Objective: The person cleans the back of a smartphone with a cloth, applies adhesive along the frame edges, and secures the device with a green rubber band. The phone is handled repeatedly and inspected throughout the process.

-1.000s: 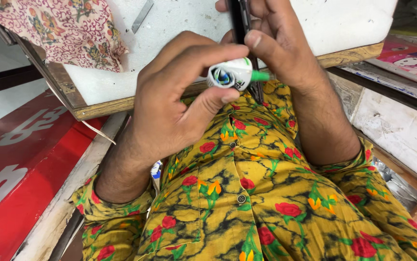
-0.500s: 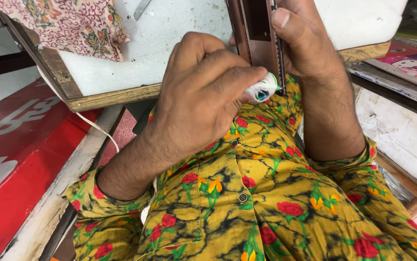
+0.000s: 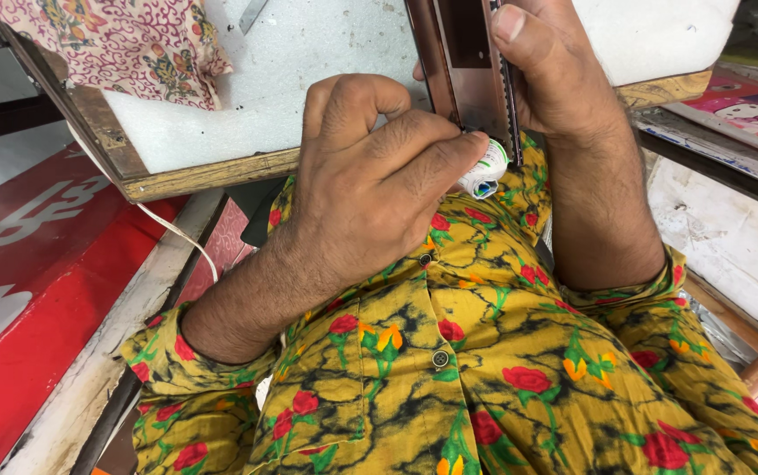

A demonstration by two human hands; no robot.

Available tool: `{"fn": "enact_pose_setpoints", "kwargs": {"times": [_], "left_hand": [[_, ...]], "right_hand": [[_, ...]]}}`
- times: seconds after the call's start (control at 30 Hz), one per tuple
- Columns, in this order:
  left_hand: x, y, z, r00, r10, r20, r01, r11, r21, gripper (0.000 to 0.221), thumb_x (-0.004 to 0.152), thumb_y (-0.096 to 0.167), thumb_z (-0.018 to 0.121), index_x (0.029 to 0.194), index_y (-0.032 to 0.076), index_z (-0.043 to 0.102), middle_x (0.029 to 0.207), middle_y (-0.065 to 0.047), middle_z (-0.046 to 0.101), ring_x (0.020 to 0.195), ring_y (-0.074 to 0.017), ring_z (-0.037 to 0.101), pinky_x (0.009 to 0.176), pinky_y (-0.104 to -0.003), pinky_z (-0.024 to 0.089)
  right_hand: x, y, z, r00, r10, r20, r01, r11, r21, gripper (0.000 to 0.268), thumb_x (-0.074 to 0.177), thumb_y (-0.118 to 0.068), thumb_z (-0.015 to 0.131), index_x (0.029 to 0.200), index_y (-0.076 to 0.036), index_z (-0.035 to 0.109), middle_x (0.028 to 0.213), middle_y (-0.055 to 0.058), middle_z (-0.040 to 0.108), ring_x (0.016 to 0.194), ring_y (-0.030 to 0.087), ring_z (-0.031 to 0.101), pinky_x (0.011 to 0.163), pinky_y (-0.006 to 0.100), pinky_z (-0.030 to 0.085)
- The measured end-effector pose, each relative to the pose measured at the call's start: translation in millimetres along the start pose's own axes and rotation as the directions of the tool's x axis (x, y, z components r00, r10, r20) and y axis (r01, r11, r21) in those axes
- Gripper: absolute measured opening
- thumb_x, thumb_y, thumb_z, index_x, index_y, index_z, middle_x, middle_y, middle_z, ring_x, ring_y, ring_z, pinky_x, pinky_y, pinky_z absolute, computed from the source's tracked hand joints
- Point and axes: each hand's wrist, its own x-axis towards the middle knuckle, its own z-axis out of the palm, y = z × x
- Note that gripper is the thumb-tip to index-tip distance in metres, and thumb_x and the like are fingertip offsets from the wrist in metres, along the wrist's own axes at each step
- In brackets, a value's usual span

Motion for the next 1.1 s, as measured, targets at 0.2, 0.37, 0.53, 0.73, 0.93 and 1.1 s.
{"fn": "enact_pose_setpoints", "kwargs": {"times": [0.2, 0.37, 0.53, 0.73, 0.93, 1.1], "left_hand": [[0.1, 1.5, -0.4, 1.000, -0.003, 0.000, 0.003, 1.000, 0.022, 0.022, 0.093, 0.013, 0.081, 0.114, 0.011, 0.075, 0.107, 0.005, 0.066, 0.103, -0.0233, 0.054, 0.095, -0.042, 0.040], [1.7, 1.7, 0.9, 1.000, 0.014, -0.011, -0.014, 0.999, 0.031, 0.021, 0.092, 0.013, 0.080, 0.113, 0.011, 0.076, 0.107, 0.005, 0.067, 0.103, -0.0239, 0.053, 0.096, -0.043, 0.039], [2.6, 1.5, 0.8, 1.000, 0.022, -0.008, -0.022, 0.999, 0.036, 0.020, 0.092, 0.013, 0.079, 0.112, 0.011, 0.076, 0.105, 0.005, 0.067, 0.102, -0.0233, 0.053, 0.096, -0.043, 0.039], [3.6, 2.4, 0.2, 1.000, 0.028, -0.003, -0.028, 0.998, 0.047, 0.020, 0.092, 0.012, 0.079, 0.111, 0.010, 0.076, 0.105, 0.004, 0.067, 0.102, -0.0226, 0.053, 0.096, -0.043, 0.039], [4.4, 1.8, 1.8, 0.999, 0.040, -0.010, -0.039, 0.997, 0.068, 0.017, 0.093, 0.013, 0.079, 0.110, 0.010, 0.076, 0.104, 0.004, 0.067, 0.101, -0.0223, 0.053, 0.096, -0.043, 0.039], [3.6, 1.5, -1.3, 0.999, 0.036, -0.018, -0.035, 0.995, 0.096, 0.020, 0.092, 0.011, 0.079, 0.112, 0.010, 0.076, 0.104, 0.004, 0.067, 0.102, -0.0235, 0.052, 0.098, -0.045, 0.039]], "right_hand": [[-2.4, 0.1, -1.5, 1.000, 0.003, -0.003, -0.003, 1.000, -0.028, 0.058, 0.113, -0.046, 0.064, 0.134, 0.006, 0.053, 0.110, 0.014, 0.066, 0.089, 0.017, 0.069, 0.072, 0.028, 0.060], [-1.1, -1.2, -0.3, 1.000, -0.013, 0.008, 0.013, 0.999, -0.032, 0.057, 0.113, -0.046, 0.063, 0.135, 0.006, 0.052, 0.112, 0.013, 0.066, 0.093, 0.016, 0.070, 0.075, 0.027, 0.061], [-1.4, -1.2, -1.0, 1.000, -0.015, 0.009, 0.016, 0.999, -0.036, 0.057, 0.113, -0.046, 0.063, 0.137, 0.005, 0.051, 0.112, 0.011, 0.065, 0.091, 0.014, 0.067, 0.073, 0.026, 0.058], [-1.2, -0.2, -2.0, 1.000, -0.017, 0.002, 0.017, 0.997, -0.072, 0.058, 0.112, -0.047, 0.063, 0.137, 0.004, 0.052, 0.113, 0.009, 0.064, 0.093, 0.011, 0.065, 0.076, 0.025, 0.058], [-0.9, 0.5, -0.1, 0.998, -0.070, 0.001, 0.070, 0.996, -0.060, 0.068, 0.109, -0.049, 0.064, 0.148, 0.003, 0.045, 0.135, 0.008, 0.056, 0.119, 0.012, 0.058, 0.095, 0.026, 0.055], [-0.6, 1.4, 1.0, 0.998, -0.062, -0.023, 0.058, 0.989, -0.133, 0.069, 0.110, -0.051, 0.061, 0.147, 0.005, 0.047, 0.134, 0.009, 0.056, 0.120, 0.014, 0.055, 0.102, 0.028, 0.050]]}}
